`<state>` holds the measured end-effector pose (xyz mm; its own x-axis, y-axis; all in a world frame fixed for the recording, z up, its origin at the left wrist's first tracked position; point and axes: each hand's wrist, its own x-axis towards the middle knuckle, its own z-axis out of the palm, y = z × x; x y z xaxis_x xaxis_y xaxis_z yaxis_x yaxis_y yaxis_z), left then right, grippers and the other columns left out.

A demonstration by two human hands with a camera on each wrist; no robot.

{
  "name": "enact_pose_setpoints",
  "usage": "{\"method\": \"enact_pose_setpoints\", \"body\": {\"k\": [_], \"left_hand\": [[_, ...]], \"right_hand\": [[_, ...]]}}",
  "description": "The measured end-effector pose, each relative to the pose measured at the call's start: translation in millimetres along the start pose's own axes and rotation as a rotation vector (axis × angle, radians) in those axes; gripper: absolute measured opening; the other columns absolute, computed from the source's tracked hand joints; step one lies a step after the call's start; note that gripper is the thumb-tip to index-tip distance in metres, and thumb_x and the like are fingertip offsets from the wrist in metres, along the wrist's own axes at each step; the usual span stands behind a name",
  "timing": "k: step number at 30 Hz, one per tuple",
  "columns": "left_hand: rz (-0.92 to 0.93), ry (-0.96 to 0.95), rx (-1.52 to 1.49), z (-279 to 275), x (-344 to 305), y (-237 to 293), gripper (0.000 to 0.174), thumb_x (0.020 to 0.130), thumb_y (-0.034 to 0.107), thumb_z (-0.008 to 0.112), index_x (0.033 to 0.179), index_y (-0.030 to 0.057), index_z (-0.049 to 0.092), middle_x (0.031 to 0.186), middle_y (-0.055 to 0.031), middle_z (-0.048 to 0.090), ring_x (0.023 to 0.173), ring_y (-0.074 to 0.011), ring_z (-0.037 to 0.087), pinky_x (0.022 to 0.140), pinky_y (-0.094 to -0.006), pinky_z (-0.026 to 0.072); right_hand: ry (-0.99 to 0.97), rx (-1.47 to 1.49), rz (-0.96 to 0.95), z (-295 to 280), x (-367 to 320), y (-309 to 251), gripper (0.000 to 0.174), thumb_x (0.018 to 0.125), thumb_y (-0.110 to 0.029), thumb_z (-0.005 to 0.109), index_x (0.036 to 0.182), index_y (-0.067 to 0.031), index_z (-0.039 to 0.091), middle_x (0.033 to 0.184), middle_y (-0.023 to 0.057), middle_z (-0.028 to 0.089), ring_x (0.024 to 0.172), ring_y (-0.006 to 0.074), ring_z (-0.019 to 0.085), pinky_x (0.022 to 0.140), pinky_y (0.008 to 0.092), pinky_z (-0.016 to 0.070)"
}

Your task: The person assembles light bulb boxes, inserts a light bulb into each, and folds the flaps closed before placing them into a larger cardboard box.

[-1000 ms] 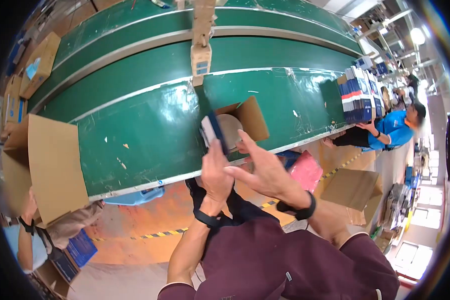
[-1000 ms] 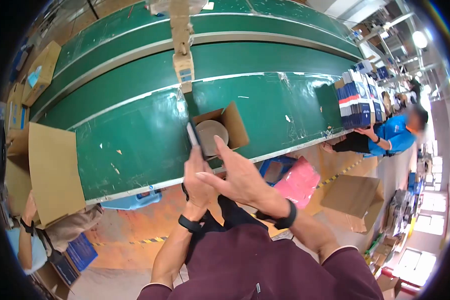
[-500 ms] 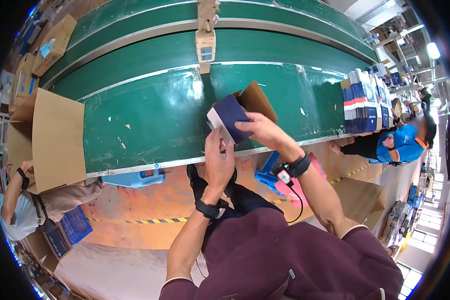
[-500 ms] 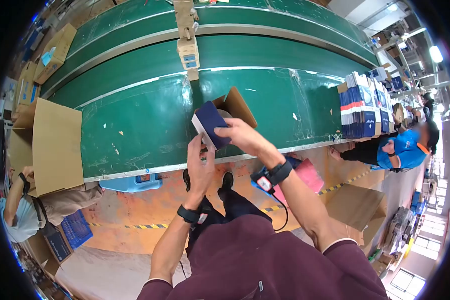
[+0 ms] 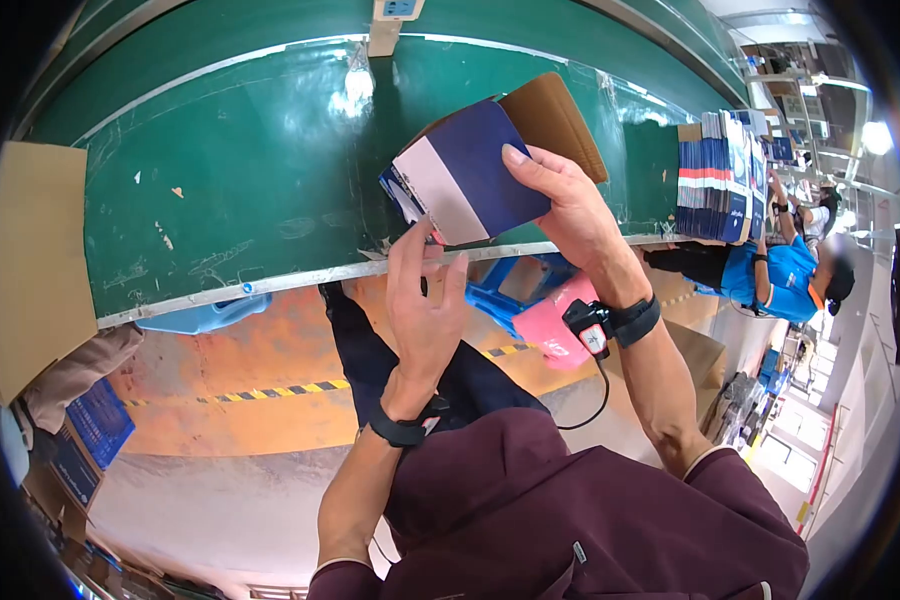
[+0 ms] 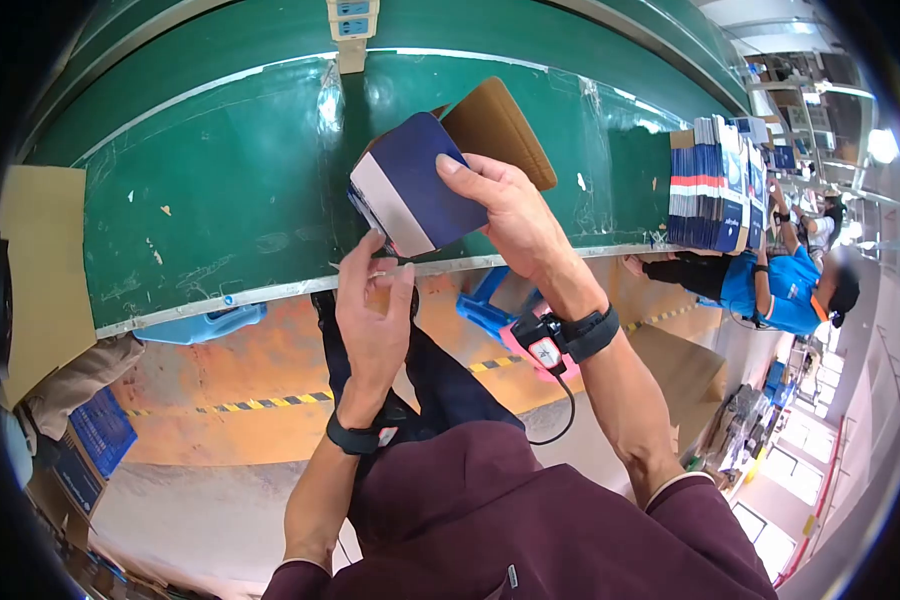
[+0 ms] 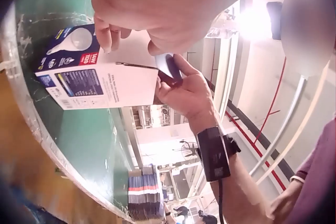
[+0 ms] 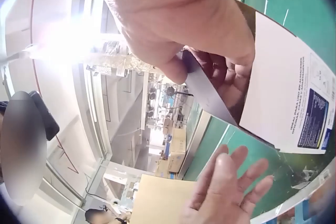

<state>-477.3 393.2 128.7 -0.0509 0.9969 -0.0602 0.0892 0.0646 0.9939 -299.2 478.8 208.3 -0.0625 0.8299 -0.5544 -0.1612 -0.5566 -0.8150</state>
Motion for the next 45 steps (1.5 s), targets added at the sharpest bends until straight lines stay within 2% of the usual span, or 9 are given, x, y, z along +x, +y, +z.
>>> {"method": "enact_pose_setpoints", "body": {"k": [12,17,24,30,31,35,40,43,45], "left_hand": [[-0.003,0.043,-0.064,1.0,36.6,21.8,0.057,0.094,0.001,0.077,0.146,-0.0061,0.055,0.114,-0.0106,0.057,0.095,-0.0151,0.066,0.082,-0.0277,0.0601],[0.022,0.072,-0.076,9.1,36.0,33.0,0.028,0.098,-0.003,0.069,0.126,-0.0083,0.067,0.108,-0.0097,0.067,0.089,-0.0133,0.069,0.079,-0.0275,0.0605],[-0.428,0.173,-0.599,-22.7,27.3,10.4,0.019,0.101,0.002,0.067,0.116,-0.0095,0.067,0.101,-0.0134,0.074,0.092,-0.0172,0.074,0.084,-0.0299,0.0612],[-0.433,0.016,-0.562,-23.9,22.9,-15.5,0.019,0.102,0.006,0.07,0.114,-0.0078,0.064,0.104,-0.0122,0.072,0.099,-0.0161,0.072,0.089,-0.0268,0.057],[-0.365,0.077,-0.561,-14.4,23.3,-27.4,0.021,0.098,0.009,0.073,0.109,-0.0081,0.067,0.099,-0.01,0.072,0.086,-0.0112,0.068,0.076,-0.025,0.054],[-0.404,0.119,-0.599,-7.1,18.5,-24.3,0.022,0.098,0.011,0.073,0.108,-0.0076,0.068,0.095,-0.0082,0.073,0.083,-0.0104,0.067,0.074,-0.0248,0.0525],[-0.41,0.182,-0.613,-6.4,19.3,-13.4,0.017,0.099,0.01,0.073,0.105,-0.0052,0.069,0.089,-0.0055,0.071,0.078,-0.0081,0.064,0.07,-0.0245,0.0503],[-0.448,0.137,-0.56,-12.3,21.7,5.2,0.019,0.102,0.015,0.072,0.109,-0.0021,0.069,0.095,-0.0069,0.072,0.086,-0.0135,0.068,0.084,-0.0269,0.0563],[-0.297,0.153,-0.183,-13.8,23.4,13.6,0.016,0.098,0.017,0.074,0.1,0.0013,0.073,0.089,-0.0045,0.072,0.081,-0.0127,0.064,0.075,-0.0314,0.054]], "right_hand": [[0.002,-0.237,-0.009,18.1,-2.2,7.3,0.047,0.107,-0.043,0.065,0.125,0.0004,0.071,0.107,-0.0007,0.07,0.096,0.007,0.058,0.086,0.0278,0.0483],[-0.063,-0.449,-0.049,23.0,-6.7,-1.2,0.045,0.107,-0.039,0.067,0.13,-0.0016,0.068,0.115,0.0014,0.071,0.105,0.0087,0.062,0.097,0.0302,0.0499],[-0.089,-0.336,0.129,18.1,-0.4,-6.2,0.041,0.104,-0.032,0.07,0.132,-0.0017,0.067,0.12,0.0035,0.073,0.108,0.012,0.067,0.096,0.0311,0.0526],[-0.07,-0.243,0.315,18.0,11.2,-16.2,0.037,0.101,-0.025,0.071,0.126,0.002,0.069,0.12,0.0103,0.074,0.107,0.0185,0.072,0.098,0.0366,0.0571],[-0.047,-0.262,0.339,19.2,12.1,-19.8,0.036,0.1,-0.023,0.072,0.126,0.0012,0.069,0.12,0.0098,0.074,0.107,0.0188,0.073,0.098,0.0377,0.0578],[-0.214,-0.178,0.402,15.2,24.5,-12.5,0.039,0.098,-0.024,0.074,0.127,0.001,0.066,0.12,0.0098,0.073,0.104,0.0189,0.073,0.096,0.0365,0.0594],[-0.238,-0.238,0.383,19.8,19.9,-15.8,0.039,0.098,-0.026,0.074,0.125,-0.0001,0.066,0.118,0.0077,0.073,0.103,0.0171,0.073,0.094,0.0338,0.0595],[-0.309,-0.355,0.263,16.2,23.8,-7.6,0.037,0.098,-0.027,0.075,0.125,-0.0022,0.069,0.115,0.0055,0.074,0.101,0.0145,0.07,0.094,0.0328,0.0564],[-0.365,-0.554,0.122,14.3,25.5,-4.0,0.04,0.096,-0.024,0.074,0.129,-0.0014,0.068,0.114,0.0044,0.072,0.1,0.0139,0.065,0.094,0.0327,0.0528]]}}
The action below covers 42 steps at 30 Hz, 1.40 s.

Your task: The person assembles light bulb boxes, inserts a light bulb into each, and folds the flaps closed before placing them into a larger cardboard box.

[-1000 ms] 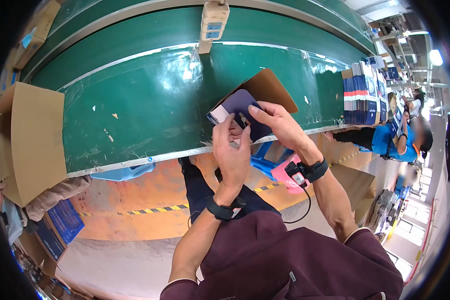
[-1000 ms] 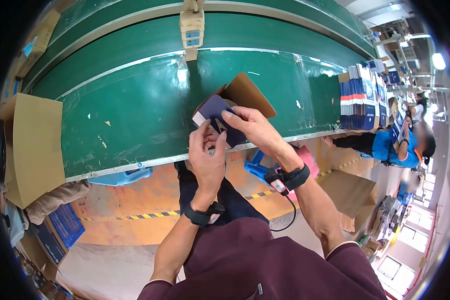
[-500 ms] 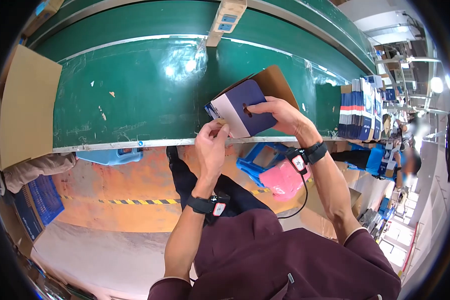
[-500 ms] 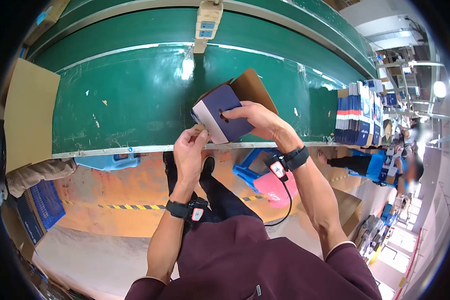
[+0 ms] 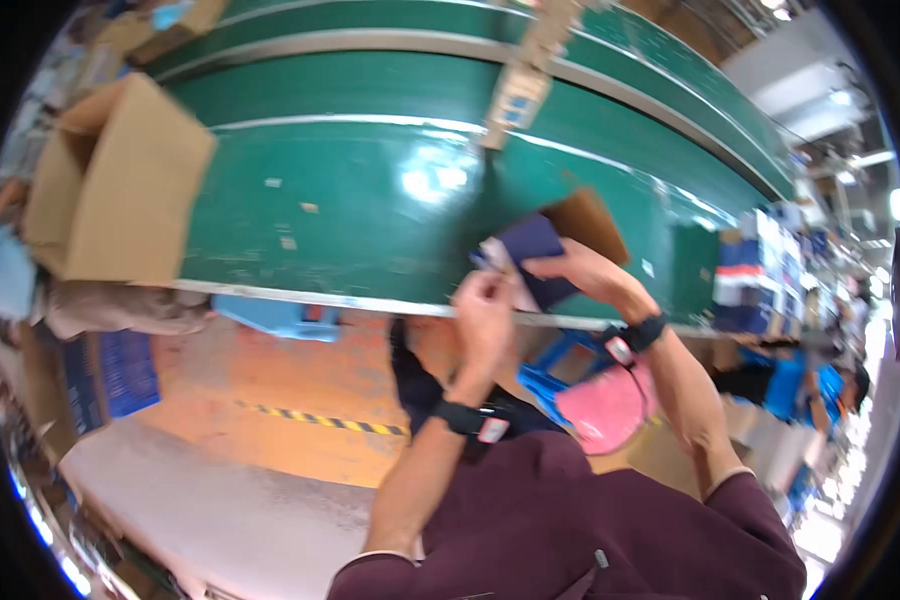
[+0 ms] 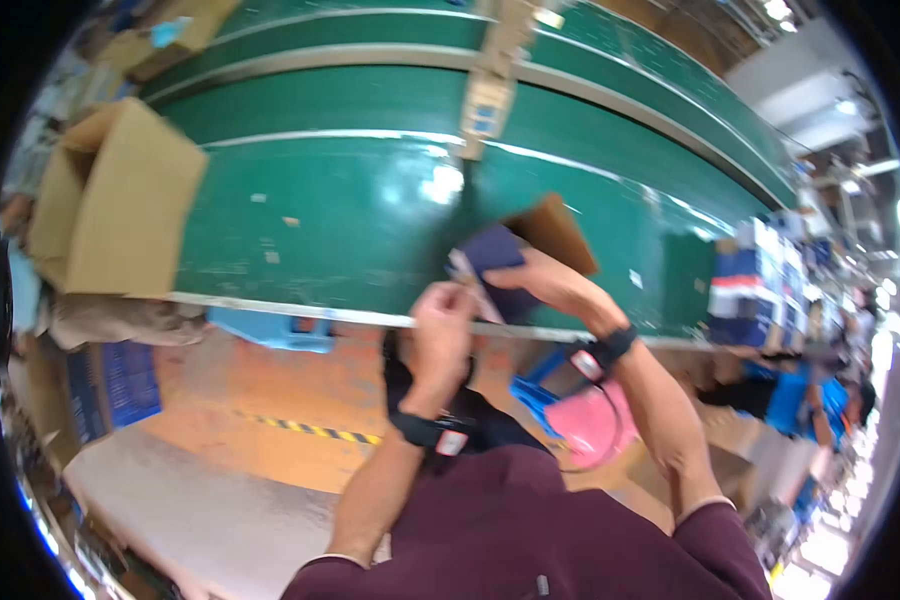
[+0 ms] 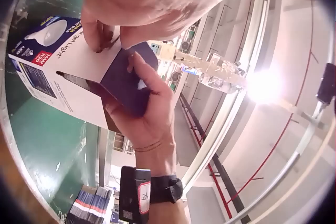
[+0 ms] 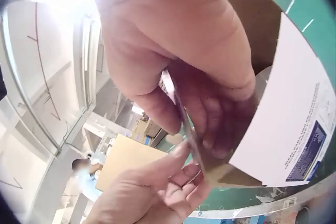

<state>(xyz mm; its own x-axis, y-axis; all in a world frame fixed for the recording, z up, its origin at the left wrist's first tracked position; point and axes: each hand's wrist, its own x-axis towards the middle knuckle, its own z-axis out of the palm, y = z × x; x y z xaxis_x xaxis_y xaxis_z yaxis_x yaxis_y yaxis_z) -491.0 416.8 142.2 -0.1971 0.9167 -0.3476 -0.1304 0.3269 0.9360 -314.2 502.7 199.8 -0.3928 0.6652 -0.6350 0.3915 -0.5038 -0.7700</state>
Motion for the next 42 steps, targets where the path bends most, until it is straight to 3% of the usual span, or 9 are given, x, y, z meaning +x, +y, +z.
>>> {"method": "enact_pose_setpoints", "body": {"k": [13,16,18,22,25,28,34,38,42], "left_hand": [[0.208,0.027,-0.465,-32.7,70.0,-39.9,0.009,0.102,0.001,0.068,0.106,-0.0047,0.072,0.094,-0.0088,0.075,0.083,-0.0127,0.072,0.072,-0.028,0.0597],[0.285,0.159,-0.29,-107.4,168.0,13.8,0.03,0.101,0.009,0.069,0.126,-0.008,0.064,0.103,-0.0129,0.076,0.09,-0.0199,0.072,0.082,-0.031,0.0596],[0.766,0.715,0.573,-141.7,228.5,40.5,0.056,0.106,0.025,0.065,0.152,-0.0034,0.048,0.134,-0.0223,0.068,0.12,-0.0334,0.067,0.105,-0.0395,0.0523],[0.307,-0.073,-0.057,-216.7,182.5,107.0,0.055,0.105,0.033,0.067,0.147,-0.0001,0.056,0.148,-0.0191,0.061,0.14,-0.0289,0.055,0.114,-0.0416,0.0458],[0.573,-0.308,0.231,-236.6,137.2,95.6,0.052,0.096,0.035,0.078,0.138,0.0062,0.066,0.138,-0.0153,0.067,0.139,-0.0327,0.055,0.114,-0.0423,0.0452],[0.686,-0.308,0.501,-242.2,127.0,69.5,0.046,0.095,0.029,0.077,0.131,0.0015,0.068,0.137,-0.0152,0.064,0.143,-0.0374,0.048,0.116,-0.0477,0.042],[0.868,-0.064,0.816,-233.0,140.4,54.7,0.068,0.094,0.015,0.061,0.158,0.0037,0.044,0.124,-0.0161,0.062,0.135,-0.0353,0.05,0.118,-0.0498,0.0385],[0.921,-0.001,0.979,-234.2,149.3,57.8,0.057,0.093,0.02,0.058,0.148,0.0062,0.055,0.123,-0.0146,0.063,0.127,-0.0354,0.055,0.119,-0.056,0.0379],[0.824,-0.207,0.952,-255.4,161.3,70.2,0.061,0.087,0.028,0.071,0.142,0.0053,0.059,0.109,-0.0093,0.061,0.112,-0.0301,0.057,0.099,-0.0487,0.0467]], "right_hand": [[-0.019,-0.297,-0.165,8.5,24.3,-28.1,0.026,0.09,-0.018,0.081,0.108,0.0005,0.077,0.091,-0.0025,0.074,0.082,0.01,0.064,0.076,0.0325,0.0532],[-0.173,-0.469,-0.137,33.1,39.0,-65.5,0.022,0.09,-0.015,0.084,0.104,0.0012,0.078,0.085,-0.0036,0.073,0.077,0.0075,0.059,0.073,0.031,0.0525],[-0.209,-0.453,-0.105,63.8,50.3,-97.1,0.016,0.092,-0.011,0.083,0.102,0.0015,0.079,0.082,-0.0048,0.072,0.074,0.0064,0.056,0.068,0.0298,0.0509],[-0.127,-0.607,-0.231,82.5,94.4,-119.3,0.015,0.092,-0.011,0.08,0.105,-0.002,0.08,0.074,0.0066,0.069,0.069,0.0095,0.057,0.067,0.0331,0.0519],[-0.14,-0.611,-0.29,109.7,106.1,-147.3,0.018,0.092,-0.013,0.081,0.106,-0.0031,0.081,0.076,0.0097,0.072,0.071,0.0102,0.059,0.07,0.0336,0.0537],[-0.206,-0.687,-0.074,129.1,122.4,-176.4,0.032,0.088,-0.016,0.086,0.115,0.0004,0.079,0.093,0.0094,0.08,0.081,0.0123,0.067,0.079,0.0335,0.0572],[0.432,-0.559,-0.318,138.2,130.5,-143.2,0.057,0.085,-0.009,0.087,0.134,0.0058,0.063,0.111,0.0149,0.073,0.103,0.0247,0.071,0.091,0.037,0.0576],[0.604,-0.768,-0.475,156.1,145.8,-98.5,0.069,0.087,0.003,0.08,0.149,0.0018,0.051,0.143,0.0224,0.056,0.132,0.0341,0.059,0.105,0.0411,0.0557],[0.479,-1.113,-0.448,179.5,132.2,-123.4,0.1,0.083,-0.037,0.087,0.157,0.0068,0.037,0.154,0.0307,0.046,0.14,0.0496,0.046,0.116,0.0551,0.041]]}}
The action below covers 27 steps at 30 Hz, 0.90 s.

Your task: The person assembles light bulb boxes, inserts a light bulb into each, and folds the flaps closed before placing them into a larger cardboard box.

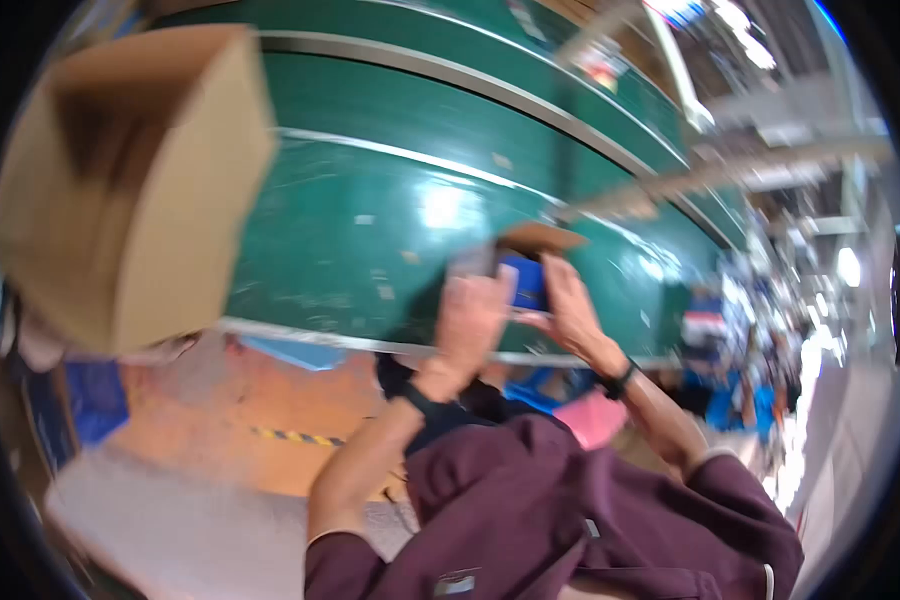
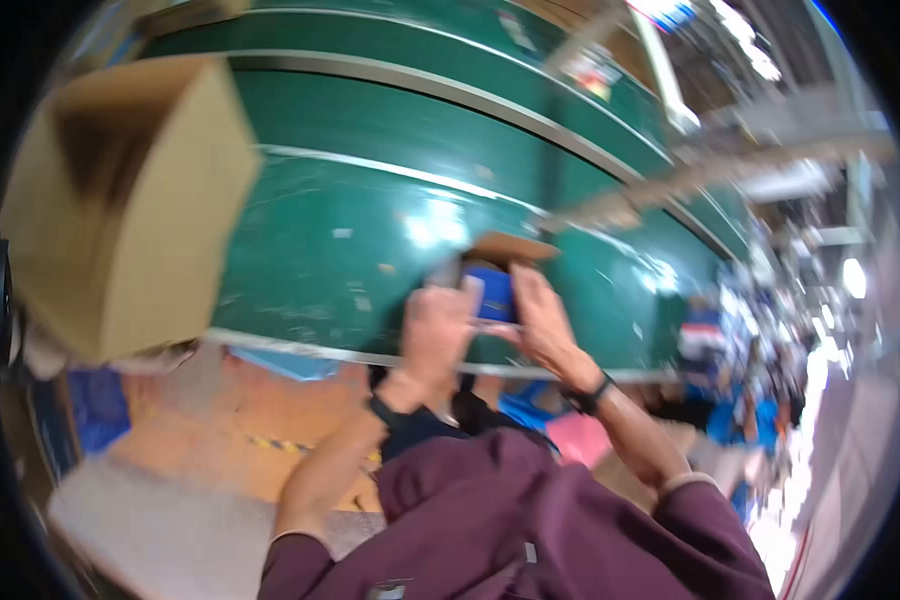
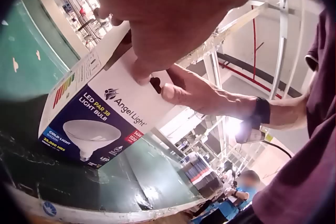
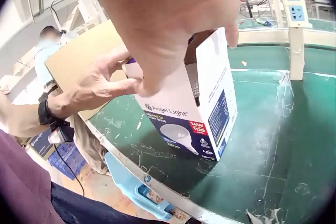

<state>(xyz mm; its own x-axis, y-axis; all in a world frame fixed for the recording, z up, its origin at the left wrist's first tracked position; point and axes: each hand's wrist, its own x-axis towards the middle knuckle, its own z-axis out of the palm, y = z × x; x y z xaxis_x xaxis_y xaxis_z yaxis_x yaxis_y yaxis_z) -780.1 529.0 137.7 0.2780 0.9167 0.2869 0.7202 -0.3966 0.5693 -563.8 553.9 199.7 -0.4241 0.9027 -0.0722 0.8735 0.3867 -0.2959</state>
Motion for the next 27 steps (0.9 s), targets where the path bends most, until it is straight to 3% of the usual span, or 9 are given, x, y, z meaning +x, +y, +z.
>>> {"method": "enact_pose_setpoints", "body": {"k": [3,9,13,14,18,21,22,25,27], "left_hand": [[0.111,0.09,0.077,12.3,-4.5,-4.4,0.078,0.075,0.031,0.088,0.142,0.0023,0.059,0.12,-0.012,0.057,0.118,-0.0329,0.054,0.107,-0.0509,0.0438],[0.138,-0.01,0.195,6.9,7.2,16.7,0.064,0.075,0.026,0.09,0.128,0.0016,0.064,0.133,-0.0152,0.057,0.133,-0.0406,0.048,0.114,-0.0554,0.0386],[0.178,-0.168,0.245,13.9,17.2,25.0,0.044,0.077,0.021,0.087,0.113,0.0026,0.069,0.124,-0.0166,0.062,0.137,-0.0445,0.046,0.116,-0.0596,0.0353],[0.157,-0.207,0.207,9.9,20.7,28.5,0.033,0.078,0.018,0.085,0.105,0.0026,0.072,0.117,-0.0165,0.064,0.135,-0.0458,0.047,0.116,-0.062,0.0341],[0.139,-0.317,0.302,13.0,22.7,36.2,0.023,0.078,0.019,0.083,0.094,0.0034,0.078,0.115,-0.0169,0.063,0.133,-0.0467,0.048,0.116,-0.0659,0.0315],[0.142,-0.32,0.356,13.2,22.4,43.0,0.021,0.078,0.019,0.083,0.092,0.0043,0.079,0.114,-0.0176,0.063,0.133,-0.0481,0.047,0.116,-0.066,0.0313],[0.1,-0.386,0.337,12.4,22.1,43.9,0.018,0.078,0.017,0.082,0.09,0.0036,0.079,0.125,-0.0214,0.062,0.135,-0.0503,0.045,0.117,-0.066,0.0304],[0.19,-0.242,0.373,3.3,16.0,46.4,0.017,0.079,0.014,0.078,0.092,0.0028,0.079,0.136,-0.0263,0.058,0.143,-0.0508,0.04,0.119,-0.0656,0.0282],[0.224,-0.103,0.375,3.0,2.4,45.5,0.01,0.086,0.008,0.069,0.09,-0.0004,0.072,0.155,-0.0272,0.049,0.15,-0.0505,0.035,0.123,-0.0598,0.0301]], "right_hand": [[-0.069,-0.201,-0.071,3.0,-8.2,0.7,0.098,0.077,-0.037,0.09,0.153,0.0021,0.043,0.149,0.0235,0.052,0.144,0.0419,0.044,0.117,0.0504,0.0381],[-0.012,-0.149,-0.206,19.2,-22.1,22.9,0.073,0.078,-0.029,0.088,0.142,-0.0089,0.058,0.136,0.0089,0.059,0.14,0.0354,0.045,0.115,0.0536,0.0364],[0.037,-0.099,-0.262,31.8,-24.3,39.5,0.053,0.078,-0.029,0.089,0.124,-0.0102,0.07,0.118,0.0078,0.065,0.132,0.0325,0.051,0.118,0.0579,0.0328],[0.038,-0.054,-0.271,30.3,-23.2,40.5,0.035,0.078,-0.027,0.087,0.105,-0.0091,0.075,0.103,0.0068,0.068,0.125,0.0308,0.054,0.119,0.0605,0.0312],[-0.033,-0.089,-0.319,36.5,-18.6,43.6,0.006,0.077,-0.014,0.077,0.078,-0.0087,0.076,0.084,0.0051,0.07,0.115,0.0306,0.056,0.118,0.0642,0.0299],[-0.031,-0.109,-0.325,36.0,-20.8,42.6,0.004,0.074,-0.011,0.074,0.076,-0.0084,0.076,0.083,0.0048,0.071,0.115,0.0308,0.056,0.117,0.0655,0.0298],[-0.168,-0.157,-0.301,33.1,-21.2,44.2,0.014,0.08,-0.018,0.077,0.09,-0.0075,0.077,0.1,0.009,0.073,0.122,0.0339,0.055,0.117,0.0636,0.0316],[0.21,0.2,-0.411,21.5,-35.5,57.7,0.031,0.089,-0.029,0.078,0.112,-0.0081,0.073,0.121,0.0132,0.068,0.132,0.0381,0.052,0.117,0.0599,0.0343],[0.345,0.326,-0.311,4.9,-53.2,62.0,0.047,0.097,-0.036,0.075,0.133,-0.008,0.065,0.139,0.0164,0.06,0.133,0.04,0.053,0.112,0.0518,0.0426]]}}
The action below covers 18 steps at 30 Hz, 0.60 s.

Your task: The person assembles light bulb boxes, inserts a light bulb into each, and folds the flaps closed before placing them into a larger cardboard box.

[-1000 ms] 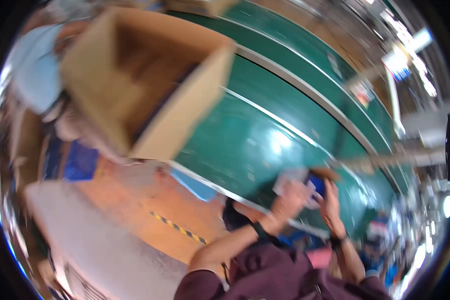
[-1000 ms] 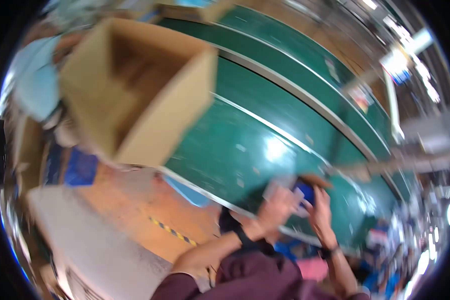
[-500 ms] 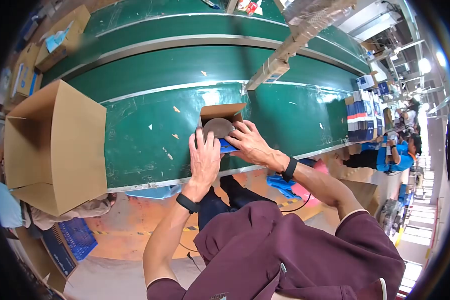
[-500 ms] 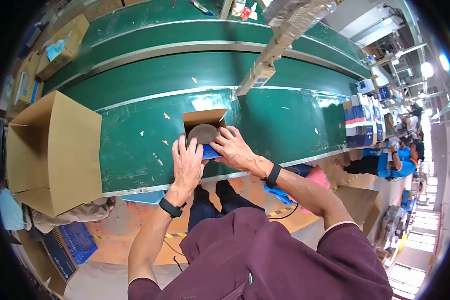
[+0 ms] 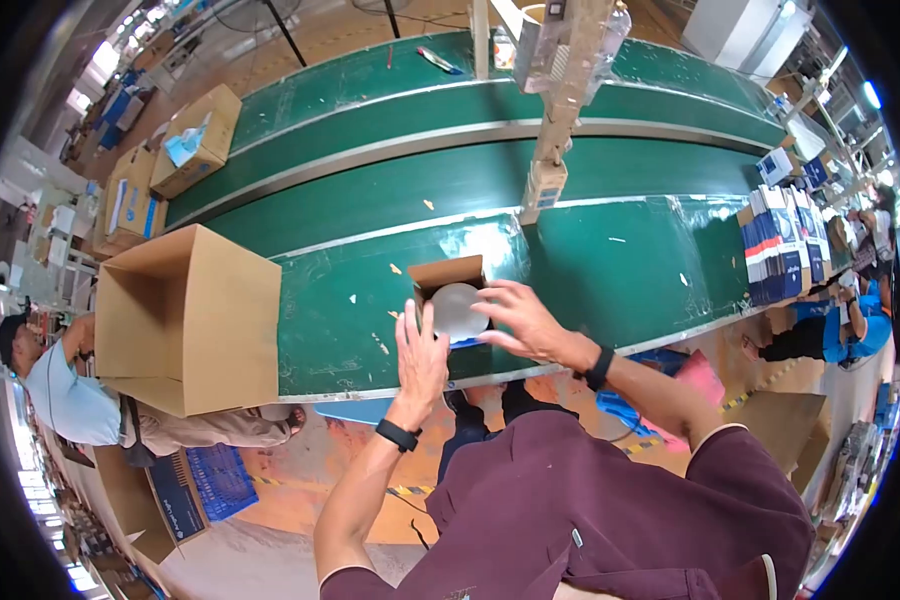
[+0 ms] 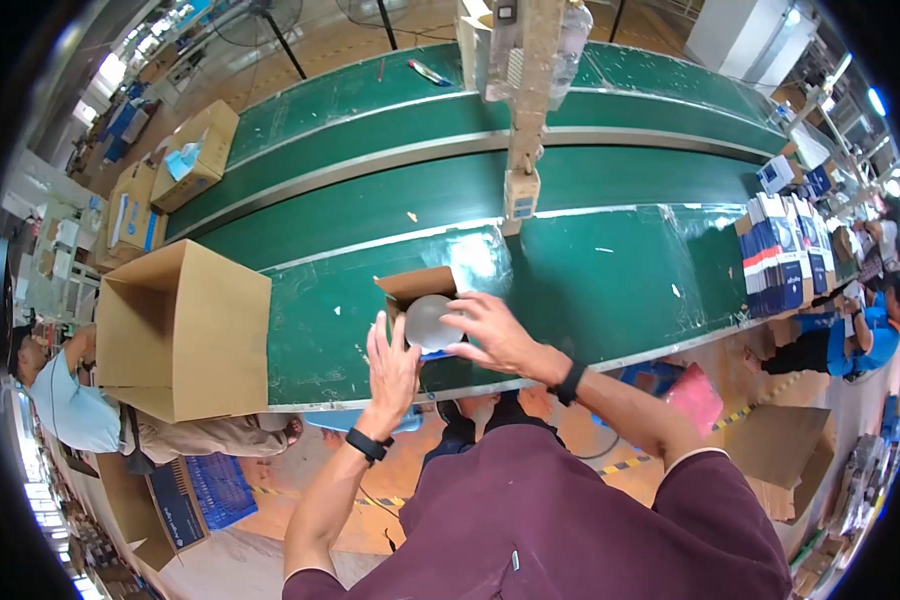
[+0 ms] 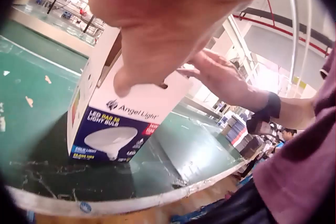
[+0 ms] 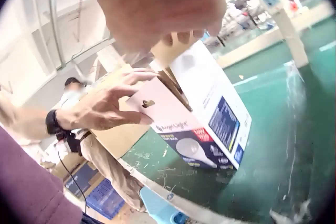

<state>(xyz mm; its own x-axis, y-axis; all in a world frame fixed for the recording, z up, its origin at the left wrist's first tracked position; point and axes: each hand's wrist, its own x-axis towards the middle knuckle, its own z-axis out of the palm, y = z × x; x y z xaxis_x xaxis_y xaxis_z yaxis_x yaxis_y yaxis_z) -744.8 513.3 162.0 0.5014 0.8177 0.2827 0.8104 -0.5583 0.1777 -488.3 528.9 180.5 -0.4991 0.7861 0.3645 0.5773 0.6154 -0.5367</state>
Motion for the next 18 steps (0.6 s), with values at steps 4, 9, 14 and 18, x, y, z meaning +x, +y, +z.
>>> {"method": "enact_pose_setpoints", "body": {"k": [4,9,14,18], "left_hand": [[0.033,0.0,-0.099,16.9,-20.6,2.4,0.009,0.084,0.0,0.066,0.093,-0.0005,0.069,0.16,-0.0231,0.046,0.151,-0.0492,0.036,0.123,-0.0572,0.0349],[0.185,0.08,-0.575,18.5,-21.4,-16.5,0.019,0.087,0.001,0.067,0.105,-0.0026,0.067,0.167,-0.0256,0.037,0.153,-0.0516,0.035,0.126,-0.0564,0.0333],[0.415,0.0,-0.538,30.3,-23.5,-39.7,0.036,0.089,0.005,0.072,0.121,-0.0034,0.058,0.166,-0.0274,0.036,0.156,-0.0457,0.032,0.13,-0.0542,0.0289],[0.333,-0.094,-0.731,43.0,-4.1,-45.0,0.062,0.083,0.008,0.079,0.141,0.0034,0.056,0.167,-0.0232,0.036,0.155,-0.0456,0.034,0.13,-0.0547,0.0287]], "right_hand": [[0.155,0.418,0.511,35.4,-20.2,19.3,0.068,0.097,-0.034,0.077,0.15,-0.0018,0.05,0.135,0.0184,0.062,0.128,0.0313,0.058,0.11,0.0436,0.0462],[-0.133,1.037,0.64,87.0,-5.0,53.3,0.088,0.085,-0.026,0.09,0.156,-0.0045,0.042,0.14,0.0107,0.061,0.128,0.024,0.059,0.109,0.0401,0.0513],[-0.287,0.894,0.723,79.6,1.6,45.5,0.079,0.092,-0.024,0.084,0.156,-0.0036,0.043,0.143,0.0118,0.062,0.128,0.0221,0.06,0.108,0.0361,0.0493],[-0.038,1.01,0.871,92.5,-15.4,60.6,0.056,0.103,-0.028,0.071,0.149,-0.0008,0.054,0.136,0.0084,0.066,0.124,0.0172,0.061,0.105,0.0319,0.0487]]}}
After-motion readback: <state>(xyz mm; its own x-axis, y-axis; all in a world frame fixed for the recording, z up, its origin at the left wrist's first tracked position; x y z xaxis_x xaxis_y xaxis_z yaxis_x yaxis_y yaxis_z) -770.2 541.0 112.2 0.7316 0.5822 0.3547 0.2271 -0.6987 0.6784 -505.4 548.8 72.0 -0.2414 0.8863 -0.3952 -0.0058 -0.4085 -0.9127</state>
